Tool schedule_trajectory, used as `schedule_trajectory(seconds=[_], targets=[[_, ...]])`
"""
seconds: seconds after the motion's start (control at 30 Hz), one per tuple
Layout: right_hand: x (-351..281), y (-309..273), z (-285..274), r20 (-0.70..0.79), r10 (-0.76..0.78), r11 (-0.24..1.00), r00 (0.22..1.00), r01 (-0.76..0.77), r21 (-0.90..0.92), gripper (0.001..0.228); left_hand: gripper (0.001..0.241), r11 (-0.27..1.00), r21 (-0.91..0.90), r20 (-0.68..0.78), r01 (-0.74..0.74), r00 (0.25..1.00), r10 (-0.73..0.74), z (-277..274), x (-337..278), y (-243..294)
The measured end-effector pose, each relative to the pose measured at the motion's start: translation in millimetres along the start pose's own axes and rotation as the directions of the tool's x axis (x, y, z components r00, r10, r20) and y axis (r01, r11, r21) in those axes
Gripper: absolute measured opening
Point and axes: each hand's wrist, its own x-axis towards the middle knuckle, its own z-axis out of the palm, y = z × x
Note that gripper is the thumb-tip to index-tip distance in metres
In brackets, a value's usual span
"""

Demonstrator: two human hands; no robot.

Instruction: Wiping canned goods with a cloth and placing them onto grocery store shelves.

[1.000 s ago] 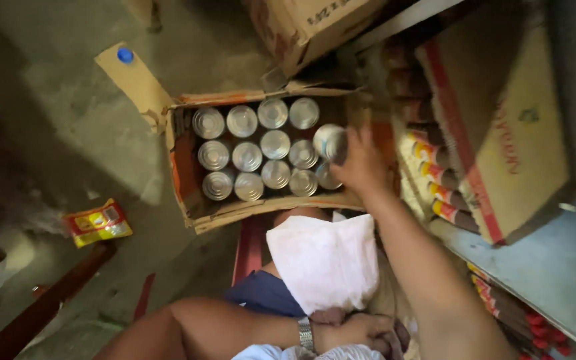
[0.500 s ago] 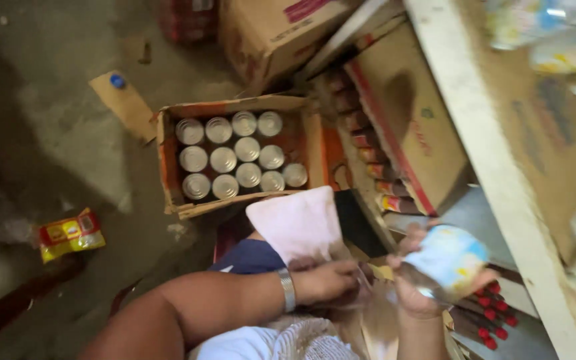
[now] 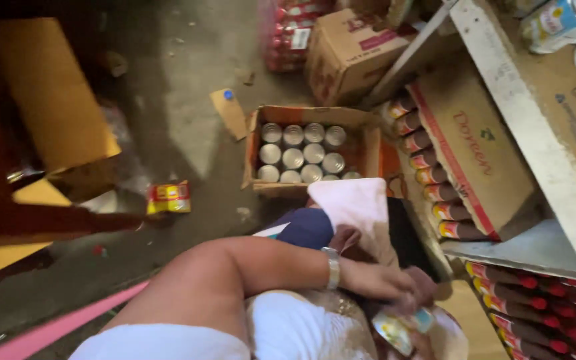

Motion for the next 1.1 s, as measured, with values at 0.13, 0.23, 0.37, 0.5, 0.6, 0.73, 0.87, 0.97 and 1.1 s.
schedule_trajectory(seconds=[0.13,0.23,0.37,0.5,0.6,0.73,0.87,0.97,1.1], targets=[[2,-16,-37,0.051,-0.003,1.000,0.999,0.004,-0.021,0.038,0.029,0.485,0.859,0.101,-0.166,0.982,0.158,34,1,9],[18,84,254,0.120,-0.141,0.113,0.983,0.136,-0.984,0.059,0.025,0.389,0.899,0.139,-0.203,0.973,0.186,57,-3,46],[-85,121,402,0.129,-0.215,-0.323,0.968,0.054,-0.945,0.118,0.038,0.437,0.858,0.193,-0.272,0.957,0.216,70,-15,87],[-85,130,427,0.320,-0.135,-0.562,0.938,0.194,-0.804,0.101,0.049,0.213,0.960,0.159,-0.181,0.980,0.115,83,-24,95],[-85,124,400,0.235,-0.096,-0.311,0.967,0.195,-0.930,0.118,0.040,0.169,0.956,0.225,-0.241,0.968,0.110,86,-21,100],[-91,125,402,0.138,-0.263,-0.377,0.955,0.030,-0.926,0.111,0.029,0.178,0.957,0.208,-0.227,0.971,0.121,83,-28,103],[-94,137,422,0.160,-0.214,-0.264,0.964,0.101,-0.959,0.118,0.037,0.101,0.981,0.154,-0.165,0.982,0.111,79,-34,113],[-91,138,414,0.172,-0.129,-0.200,0.977,0.144,-0.969,0.128,0.035,0.129,0.966,0.210,-0.225,0.970,0.123,86,-33,119],[-81,149,406,0.141,-0.126,0.021,0.982,0.145,-0.989,0.115,0.046,0.184,0.948,0.240,-0.260,0.963,0.123,83,-39,116]])
